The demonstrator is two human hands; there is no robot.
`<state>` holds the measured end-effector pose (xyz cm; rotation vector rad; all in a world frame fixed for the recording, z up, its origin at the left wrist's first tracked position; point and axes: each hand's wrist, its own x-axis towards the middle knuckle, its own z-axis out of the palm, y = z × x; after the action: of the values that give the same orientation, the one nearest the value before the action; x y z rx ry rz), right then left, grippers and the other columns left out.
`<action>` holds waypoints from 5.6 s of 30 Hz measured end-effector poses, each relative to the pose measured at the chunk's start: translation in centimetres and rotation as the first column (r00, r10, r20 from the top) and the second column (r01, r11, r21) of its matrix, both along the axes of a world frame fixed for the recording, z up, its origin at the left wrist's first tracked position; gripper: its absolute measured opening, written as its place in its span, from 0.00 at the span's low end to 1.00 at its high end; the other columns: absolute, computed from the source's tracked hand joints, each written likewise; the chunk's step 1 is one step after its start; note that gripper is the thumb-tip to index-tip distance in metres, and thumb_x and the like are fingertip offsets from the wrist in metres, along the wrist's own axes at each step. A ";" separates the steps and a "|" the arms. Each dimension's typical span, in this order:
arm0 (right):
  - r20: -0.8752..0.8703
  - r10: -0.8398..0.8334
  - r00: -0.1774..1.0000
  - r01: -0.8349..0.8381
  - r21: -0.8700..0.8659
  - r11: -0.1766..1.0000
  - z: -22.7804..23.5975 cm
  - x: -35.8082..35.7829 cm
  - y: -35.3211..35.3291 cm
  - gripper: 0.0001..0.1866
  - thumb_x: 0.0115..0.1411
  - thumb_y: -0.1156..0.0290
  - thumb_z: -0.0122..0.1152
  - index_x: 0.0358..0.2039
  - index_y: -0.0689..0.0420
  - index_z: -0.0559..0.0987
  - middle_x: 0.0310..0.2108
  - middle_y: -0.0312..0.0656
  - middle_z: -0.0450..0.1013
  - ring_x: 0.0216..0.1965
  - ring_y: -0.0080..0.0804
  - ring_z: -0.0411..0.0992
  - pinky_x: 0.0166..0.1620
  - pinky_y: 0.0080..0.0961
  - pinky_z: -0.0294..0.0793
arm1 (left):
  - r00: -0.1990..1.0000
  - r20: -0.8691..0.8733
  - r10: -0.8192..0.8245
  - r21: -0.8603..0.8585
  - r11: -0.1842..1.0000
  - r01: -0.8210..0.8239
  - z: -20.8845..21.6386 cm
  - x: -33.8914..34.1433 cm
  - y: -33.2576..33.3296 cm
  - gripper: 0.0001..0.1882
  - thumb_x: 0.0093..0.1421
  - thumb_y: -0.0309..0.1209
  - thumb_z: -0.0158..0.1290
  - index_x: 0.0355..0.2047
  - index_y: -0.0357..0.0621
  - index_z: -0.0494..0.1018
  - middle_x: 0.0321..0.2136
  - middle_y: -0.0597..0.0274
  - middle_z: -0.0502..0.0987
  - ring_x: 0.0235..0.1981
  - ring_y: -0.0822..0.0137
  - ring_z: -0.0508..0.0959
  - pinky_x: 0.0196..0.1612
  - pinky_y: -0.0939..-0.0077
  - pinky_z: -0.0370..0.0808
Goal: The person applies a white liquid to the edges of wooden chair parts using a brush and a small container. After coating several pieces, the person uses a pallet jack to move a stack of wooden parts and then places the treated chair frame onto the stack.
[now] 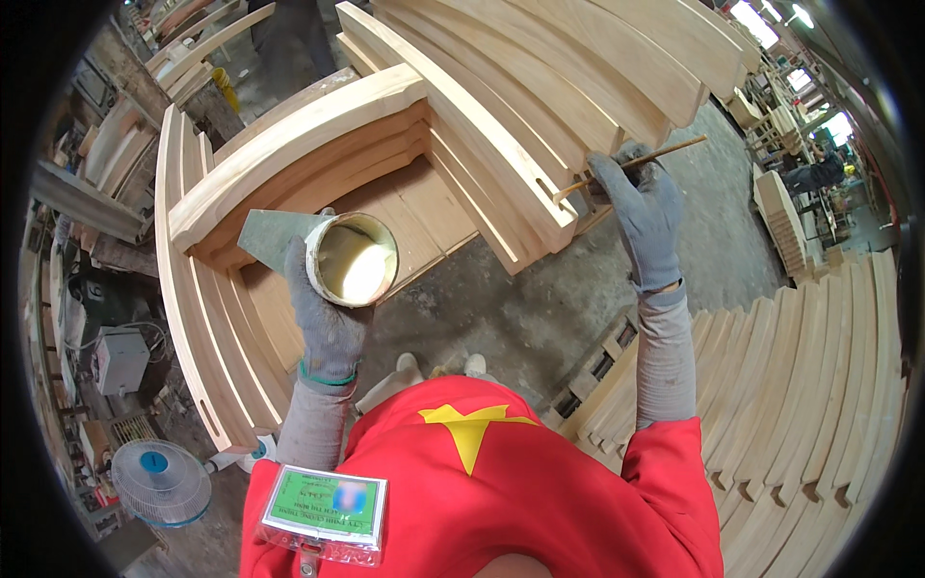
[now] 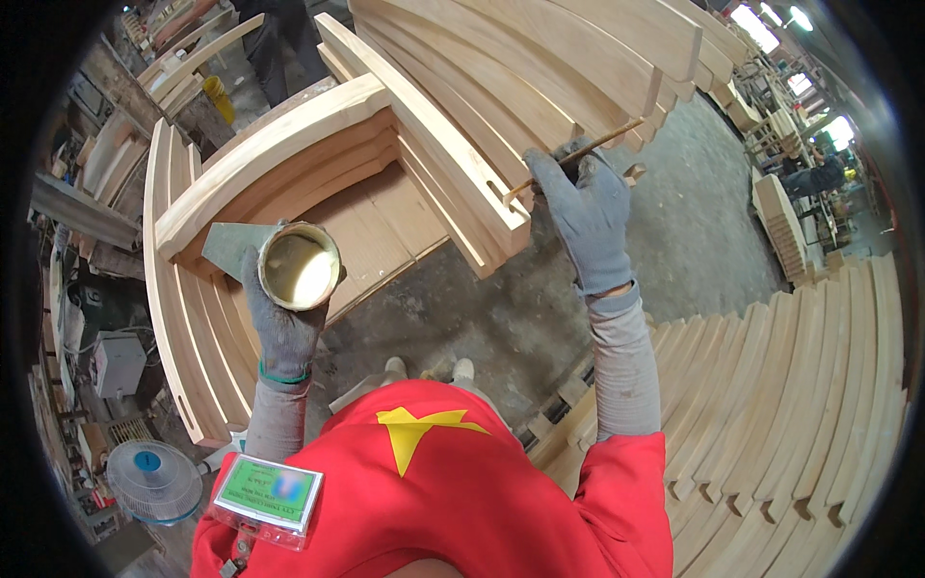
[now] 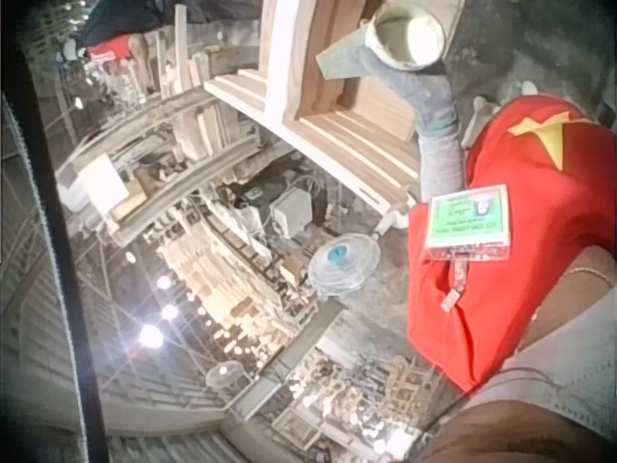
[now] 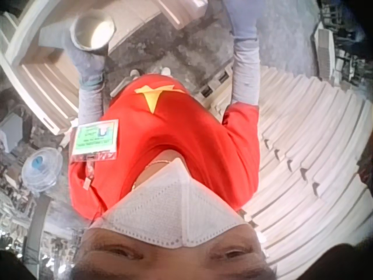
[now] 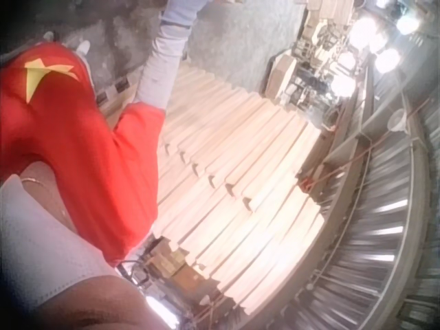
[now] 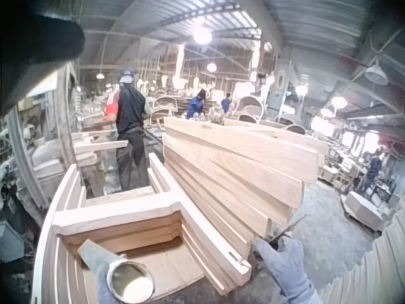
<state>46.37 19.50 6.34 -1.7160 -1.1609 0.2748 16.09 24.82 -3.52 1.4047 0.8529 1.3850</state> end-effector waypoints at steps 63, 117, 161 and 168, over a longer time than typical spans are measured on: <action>-0.183 0.467 0.865 -0.467 0.049 0.883 2.0 0.8 -1.7 0.07 0.54 0.81 0.58 0.35 0.63 0.77 0.32 0.39 0.75 0.34 0.23 0.72 0.41 0.20 0.71 | 0.949 -0.088 0.302 0.129 0.948 -0.290 2.6 -0.6 -7.1 0.24 0.64 0.42 0.40 0.56 0.43 0.60 0.52 0.57 0.66 0.53 0.61 0.68 0.53 0.65 0.70; -0.633 0.744 -0.217 -0.938 0.346 0.021 0.8 -36.8 2.5 0.06 0.57 0.77 0.54 0.33 0.63 0.68 0.29 0.48 0.71 0.27 0.34 0.73 0.31 0.31 0.77 | 0.214 0.804 0.554 -0.164 0.554 -0.816 5.5 -17.4 -15.6 0.28 0.64 0.43 0.44 0.57 0.39 0.56 0.53 0.55 0.64 0.54 0.61 0.67 0.56 0.65 0.67; 0.091 0.846 -0.525 -0.844 -0.180 -0.505 0.4 -42.9 9.1 0.12 0.55 0.64 0.62 0.28 0.62 0.75 0.18 0.41 0.71 0.20 0.27 0.70 0.26 0.23 0.68 | 0.222 0.049 0.974 0.040 0.220 -0.975 1.8 -16.3 -17.9 0.35 0.44 0.15 0.62 0.51 0.36 0.56 0.48 0.52 0.69 0.48 0.63 0.73 0.48 0.71 0.76; 0.164 0.841 -0.515 -0.852 -0.203 -0.482 0.7 -42.7 11.3 0.13 0.54 0.62 0.62 0.30 0.59 0.75 0.21 0.44 0.71 0.24 0.37 0.73 0.28 0.29 0.69 | 0.252 0.069 0.965 -0.056 0.256 -0.965 1.6 -16.6 -18.2 0.37 0.43 0.17 0.63 0.51 0.35 0.55 0.48 0.51 0.69 0.48 0.62 0.73 0.48 0.71 0.76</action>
<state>3.71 30.75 7.03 0.1771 -2.7032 1.1383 -0.50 6.65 -1.88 0.6598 1.8494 2.3299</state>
